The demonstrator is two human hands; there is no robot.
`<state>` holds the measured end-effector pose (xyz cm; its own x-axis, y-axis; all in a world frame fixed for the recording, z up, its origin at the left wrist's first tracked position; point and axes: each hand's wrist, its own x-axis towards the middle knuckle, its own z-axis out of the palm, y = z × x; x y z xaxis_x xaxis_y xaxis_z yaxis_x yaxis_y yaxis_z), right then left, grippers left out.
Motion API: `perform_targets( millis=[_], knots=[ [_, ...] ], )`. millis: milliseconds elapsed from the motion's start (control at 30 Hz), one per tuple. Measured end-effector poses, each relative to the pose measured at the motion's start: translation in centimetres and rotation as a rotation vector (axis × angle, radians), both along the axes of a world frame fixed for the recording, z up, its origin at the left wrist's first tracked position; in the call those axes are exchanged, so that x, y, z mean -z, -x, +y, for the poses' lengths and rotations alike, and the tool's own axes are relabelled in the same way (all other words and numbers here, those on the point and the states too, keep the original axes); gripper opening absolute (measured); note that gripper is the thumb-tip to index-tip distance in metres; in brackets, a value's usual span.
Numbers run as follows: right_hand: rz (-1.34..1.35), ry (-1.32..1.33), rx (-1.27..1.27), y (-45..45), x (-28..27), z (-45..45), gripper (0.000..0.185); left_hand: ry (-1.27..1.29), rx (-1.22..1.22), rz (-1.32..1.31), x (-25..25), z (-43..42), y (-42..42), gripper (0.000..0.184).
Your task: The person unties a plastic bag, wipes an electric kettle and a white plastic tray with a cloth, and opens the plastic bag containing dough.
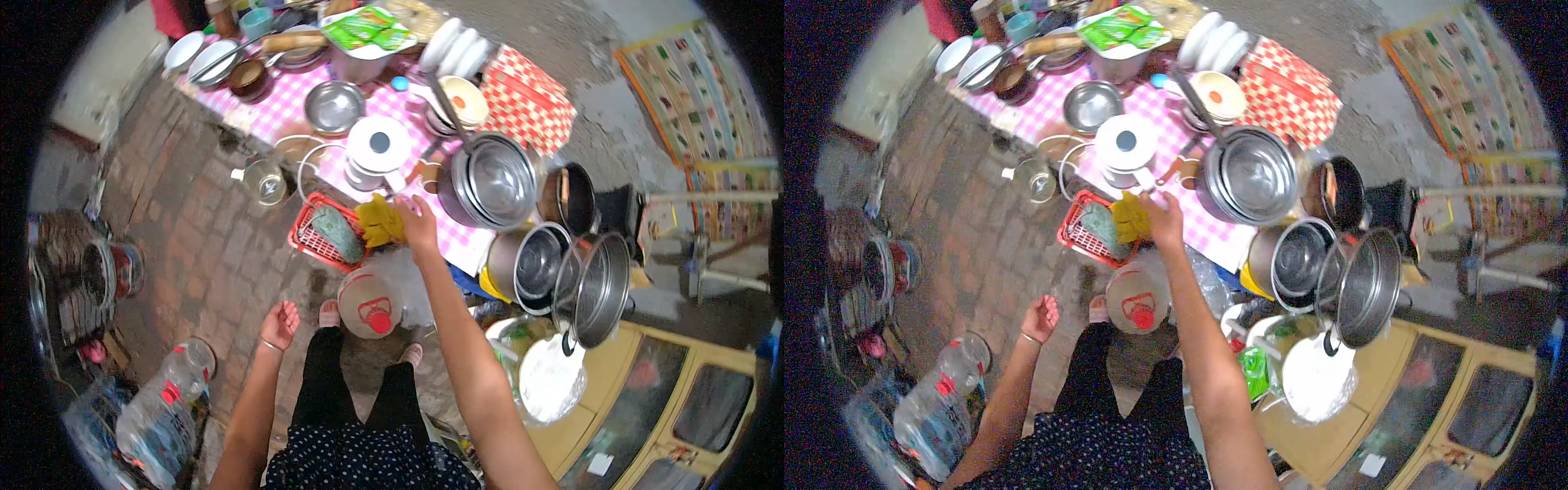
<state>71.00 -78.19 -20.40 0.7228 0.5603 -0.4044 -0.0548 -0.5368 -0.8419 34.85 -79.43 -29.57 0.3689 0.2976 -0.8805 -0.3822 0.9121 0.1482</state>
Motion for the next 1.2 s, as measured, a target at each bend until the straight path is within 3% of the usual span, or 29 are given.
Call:
perform_targets(
  millis=[133, 200, 233, 267, 300, 367, 500, 600, 633, 700, 767, 800, 833, 900, 967, 1133, 1200],
  knots=[
    [0.512, -0.222, 0.140, 1.5, -3.8, -5.5, 0.039, -0.008, 0.049, -0.037, -1.0, 0.0, -0.6, 0.011],
    [0.595, -0.446, 0.148, 2.6, -1.1, -9.9, 0.043, -0.037, 0.162, -0.376, -0.6, 0.4, -1.0, 0.012],
    [0.854, -0.361, 0.136, 2.8, -3.3, -12.8, 0.045, -0.030, 0.209, -0.555, -1.5, 0.4, -1.9, 0.012],
    [0.793, -0.386, 0.172, 3.6, -3.5, -15.8, 0.046, -0.072, 0.237, -0.393, -2.1, 0.1, -3.0, 0.012],
    [0.925, -0.402, 0.275, 3.9, -3.4, -18.6, 0.045, -0.127, 0.265, -0.231, -2.5, -0.2, -4.1, 0.013],
    [1.116, -0.402, 0.424, 4.3, -6.0, -25.4, 0.043, -0.136, 0.328, -0.158, -2.7, -1.7, -6.6, 0.015],
    [1.112, -0.568, 0.696, 6.2, -5.0, -40.5, 0.038, -0.153, 0.523, -0.179, -7.5, -7.3, -13.7, 0.016],
    [1.012, -0.630, 0.901, 7.1, -5.9, -50.6, 0.031, -0.463, 0.835, -0.132, -12.1, -14.5, -20.6, 0.020],
    [0.578, -0.513, 0.713, 7.4, -6.3, -53.8, 0.030, -0.473, 0.902, -0.023, -12.9, -17.1, -22.5, 0.021],
    [0.167, -0.401, 0.531, 8.1, -6.5, -59.2, 0.029, -0.587, 1.035, 0.037, -15.4, -23.1, -26.4, 0.018],
    [0.923, -0.612, 1.194, 8.5, -4.2, -64.7, 0.030, -0.668, 1.270, -0.042, -16.7, -28.1, -29.5, 0.017],
    [0.946, -0.628, 1.189, 9.3, -2.5, -67.5, 0.030, -0.709, 1.324, -0.058, -17.8, -31.0, -31.2, 0.016],
    [0.539, -0.436, 0.941, 10.3, -0.4, -70.3, 0.030, -0.706, 1.338, -0.090, -20.0, -34.3, -33.0, 0.014],
    [0.152, -0.271, 0.676, 9.8, -0.7, -72.8, 0.030, -0.766, 1.435, -0.143, -21.0, -38.7, -35.7, 0.013],
    [0.917, -0.782, 1.181, 7.3, -6.2, -73.7, 0.030, -0.893, 1.492, -0.173, -20.4, -41.9, -37.5, 0.013],
    [0.892, -0.685, 1.276, 7.9, -5.5, -77.7, 0.029, -1.290, 1.582, -0.204, -18.1, -46.1, -41.9, 0.017],
    [0.876, -0.688, 1.284, 8.3, -5.2, -78.9, 0.029, -1.716, 1.549, -0.053, -17.8, -47.4, -44.5, 0.024]
  ],
)
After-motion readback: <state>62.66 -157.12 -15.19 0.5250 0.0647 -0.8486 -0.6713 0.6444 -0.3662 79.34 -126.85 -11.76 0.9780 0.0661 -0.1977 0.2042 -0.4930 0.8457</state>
